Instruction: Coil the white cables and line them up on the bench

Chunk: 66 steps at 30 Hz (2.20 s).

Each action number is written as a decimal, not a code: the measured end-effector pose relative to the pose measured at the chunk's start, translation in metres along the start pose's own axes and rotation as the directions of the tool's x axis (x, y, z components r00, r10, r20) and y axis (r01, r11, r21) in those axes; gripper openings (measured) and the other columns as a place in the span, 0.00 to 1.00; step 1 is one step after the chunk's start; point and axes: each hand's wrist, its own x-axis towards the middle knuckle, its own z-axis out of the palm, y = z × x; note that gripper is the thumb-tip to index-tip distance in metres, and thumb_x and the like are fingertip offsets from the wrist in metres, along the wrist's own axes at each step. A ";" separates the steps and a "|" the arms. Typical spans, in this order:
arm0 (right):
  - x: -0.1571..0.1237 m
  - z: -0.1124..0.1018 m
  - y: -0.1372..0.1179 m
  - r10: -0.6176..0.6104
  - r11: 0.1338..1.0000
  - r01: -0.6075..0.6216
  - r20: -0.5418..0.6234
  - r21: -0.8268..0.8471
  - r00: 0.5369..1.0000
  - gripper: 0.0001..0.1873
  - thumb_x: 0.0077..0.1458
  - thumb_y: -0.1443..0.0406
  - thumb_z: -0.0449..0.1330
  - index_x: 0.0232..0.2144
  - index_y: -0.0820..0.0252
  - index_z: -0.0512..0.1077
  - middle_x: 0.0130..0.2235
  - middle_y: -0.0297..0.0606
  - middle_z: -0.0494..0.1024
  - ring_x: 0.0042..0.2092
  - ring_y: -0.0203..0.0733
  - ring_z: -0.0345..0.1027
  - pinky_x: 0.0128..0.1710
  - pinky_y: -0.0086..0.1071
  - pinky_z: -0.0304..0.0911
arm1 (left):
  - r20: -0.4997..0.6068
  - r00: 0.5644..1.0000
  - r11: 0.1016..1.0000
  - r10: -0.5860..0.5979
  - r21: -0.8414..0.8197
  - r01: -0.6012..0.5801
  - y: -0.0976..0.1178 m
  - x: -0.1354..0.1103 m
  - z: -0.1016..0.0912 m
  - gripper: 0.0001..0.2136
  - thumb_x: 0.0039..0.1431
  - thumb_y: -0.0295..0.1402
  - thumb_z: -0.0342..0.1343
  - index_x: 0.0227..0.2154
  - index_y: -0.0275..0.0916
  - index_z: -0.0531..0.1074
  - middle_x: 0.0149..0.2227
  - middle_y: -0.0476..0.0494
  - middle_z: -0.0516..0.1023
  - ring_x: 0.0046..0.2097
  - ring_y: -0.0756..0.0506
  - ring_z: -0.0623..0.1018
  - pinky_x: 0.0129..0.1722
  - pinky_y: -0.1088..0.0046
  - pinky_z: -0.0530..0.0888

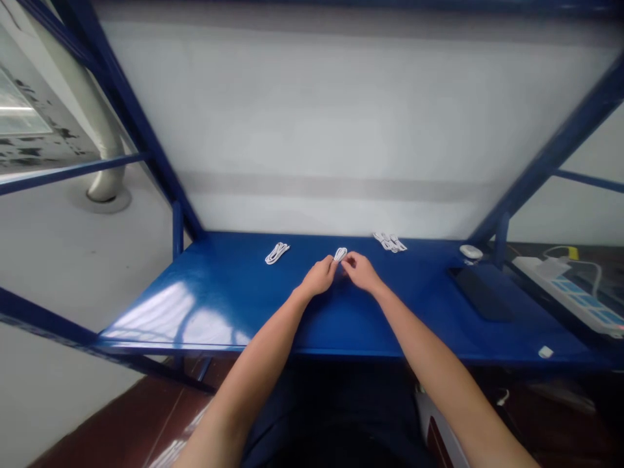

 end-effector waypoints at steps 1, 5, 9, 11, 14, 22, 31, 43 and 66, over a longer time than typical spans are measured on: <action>-0.001 0.002 0.000 -0.113 0.988 0.107 -0.047 -0.107 0.992 0.05 0.54 0.64 0.58 0.28 0.58 0.68 0.30 0.36 0.72 0.33 0.39 0.68 0.34 0.35 0.70 | -0.012 0.999 0.995 -0.051 -0.089 0.050 0.002 0.001 0.003 0.14 0.63 0.42 0.47 0.25 0.41 0.61 0.22 0.51 0.65 0.24 0.51 0.65 0.25 0.75 0.60; -0.005 0.007 -0.004 -0.417 0.834 0.345 -0.082 -0.430 0.905 0.07 0.59 0.66 0.52 0.31 0.57 0.68 0.34 0.40 0.72 0.38 0.42 0.67 0.39 0.35 0.66 | 0.134 0.940 0.759 -0.313 -0.560 0.332 0.013 0.003 0.009 0.14 0.63 0.45 0.46 0.28 0.40 0.62 0.18 0.55 0.60 0.16 0.55 0.57 0.17 0.77 0.52; -0.008 0.013 -0.009 -0.484 0.745 0.363 -0.079 -0.560 0.871 0.10 0.61 0.67 0.50 0.30 0.55 0.69 0.34 0.42 0.73 0.41 0.44 0.66 0.41 0.35 0.63 | 0.201 0.907 0.552 -0.369 -0.738 0.388 0.019 0.003 0.008 0.13 0.61 0.44 0.49 0.29 0.39 0.62 0.17 0.57 0.59 0.14 0.57 0.54 0.14 0.80 0.47; -0.008 0.015 -0.009 -0.493 0.737 0.358 -0.093 -0.573 0.865 0.10 0.60 0.67 0.50 0.29 0.56 0.68 0.34 0.42 0.73 0.40 0.44 0.66 0.40 0.34 0.63 | 0.178 0.908 0.539 -0.380 -0.755 0.374 0.019 0.003 0.008 0.13 0.61 0.43 0.49 0.29 0.39 0.62 0.17 0.56 0.59 0.13 0.57 0.54 0.13 0.80 0.47; -0.008 0.016 -0.007 -0.484 0.760 0.343 -0.129 -0.552 0.866 0.09 0.59 0.67 0.51 0.28 0.56 0.68 0.33 0.41 0.72 0.38 0.43 0.67 0.39 0.34 0.63 | 0.147 0.919 0.569 -0.365 -0.746 0.345 0.020 0.003 0.009 0.12 0.62 0.43 0.49 0.30 0.39 0.62 0.17 0.56 0.61 0.13 0.57 0.55 0.13 0.81 0.48; -0.008 0.018 -0.009 -0.266 0.941 0.181 -0.290 -0.287 0.919 0.07 0.53 0.63 0.56 0.24 0.57 0.68 0.28 0.38 0.74 0.31 0.40 0.68 0.35 0.35 0.66 | -0.006 0.958 0.801 -0.288 -0.550 0.237 0.014 0.003 0.017 0.14 0.64 0.45 0.45 0.30 0.41 0.60 0.20 0.56 0.62 0.15 0.55 0.59 0.15 0.79 0.54; 0.000 0.023 -0.007 0.311 0.866 -0.240 -0.098 0.438 0.945 0.14 0.37 0.57 0.67 0.24 0.59 0.71 0.24 0.32 0.71 0.23 0.33 0.62 0.16 0.25 0.58 | -0.246 0.968 0.998 -0.042 -0.046 0.032 0.006 -0.002 0.014 0.08 0.65 0.37 0.46 0.31 0.43 0.63 0.24 0.53 0.66 0.27 0.50 0.67 0.30 0.76 0.61; -0.009 0.008 -0.011 -0.359 0.901 0.263 -0.251 -0.346 0.899 0.05 0.55 0.65 0.55 0.28 0.57 0.69 0.34 0.40 0.72 0.34 0.41 0.66 0.37 0.36 0.67 | -0.063 0.993 0.936 -0.105 -0.345 0.076 0.006 0.005 0.015 0.14 0.66 0.43 0.44 0.28 0.41 0.60 0.21 0.55 0.63 0.21 0.53 0.63 0.24 0.77 0.60; -0.002 0.004 -0.023 0.522 0.690 -0.449 0.038 0.568 0.852 0.04 0.48 0.70 0.64 0.24 0.63 0.71 0.22 0.34 0.71 0.21 0.31 0.63 0.16 0.24 0.65 | -0.139 0.990 0.994 0.020 0.105 -0.005 0.008 -0.004 0.009 0.10 0.67 0.38 0.42 0.36 0.44 0.66 0.25 0.52 0.68 0.26 0.49 0.67 0.29 0.76 0.58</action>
